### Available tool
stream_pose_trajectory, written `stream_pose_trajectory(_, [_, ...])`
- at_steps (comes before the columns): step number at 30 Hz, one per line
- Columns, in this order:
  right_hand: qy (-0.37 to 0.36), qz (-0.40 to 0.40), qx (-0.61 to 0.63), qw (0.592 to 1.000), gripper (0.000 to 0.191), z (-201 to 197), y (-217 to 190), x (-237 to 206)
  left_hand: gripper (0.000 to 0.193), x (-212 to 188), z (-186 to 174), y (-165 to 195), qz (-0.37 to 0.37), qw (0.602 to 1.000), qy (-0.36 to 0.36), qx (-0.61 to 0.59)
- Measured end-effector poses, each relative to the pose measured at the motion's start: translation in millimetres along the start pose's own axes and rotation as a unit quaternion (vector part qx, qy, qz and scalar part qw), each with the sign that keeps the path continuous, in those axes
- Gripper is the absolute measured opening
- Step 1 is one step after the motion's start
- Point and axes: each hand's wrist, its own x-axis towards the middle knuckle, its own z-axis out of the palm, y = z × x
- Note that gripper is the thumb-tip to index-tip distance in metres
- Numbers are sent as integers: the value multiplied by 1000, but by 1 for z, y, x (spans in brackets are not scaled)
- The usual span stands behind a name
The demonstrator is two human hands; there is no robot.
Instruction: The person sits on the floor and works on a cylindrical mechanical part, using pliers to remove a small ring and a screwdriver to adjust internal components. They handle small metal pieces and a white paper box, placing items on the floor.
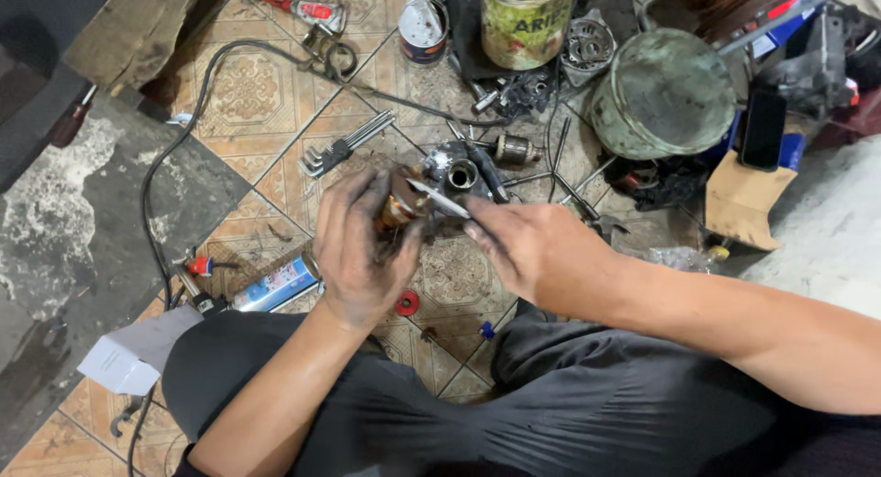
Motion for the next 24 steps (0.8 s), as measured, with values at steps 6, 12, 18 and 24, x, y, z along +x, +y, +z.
stream_pose_trajectory(6, [21, -34, -114, 993, 43, -7, 14, -3, 57, 4, 9, 10, 2, 1000, -9, 9])
stream_pose_trajectory(12, [-9, -28, -23, 999, 34, -11, 27, -5, 57, 3, 16, 9, 22, 999, -30, 9])
stream_pose_trajectory(18, [-60, -8, 43, 997, 74, -16, 32, 1, 57, 4, 21, 3, 45, 997, -57, 13])
stream_pose_trajectory(24, [-116, -31, 89, 989, 58, -25, 45, 7, 60, 3, 17, 4, 83, 989, -124, -11])
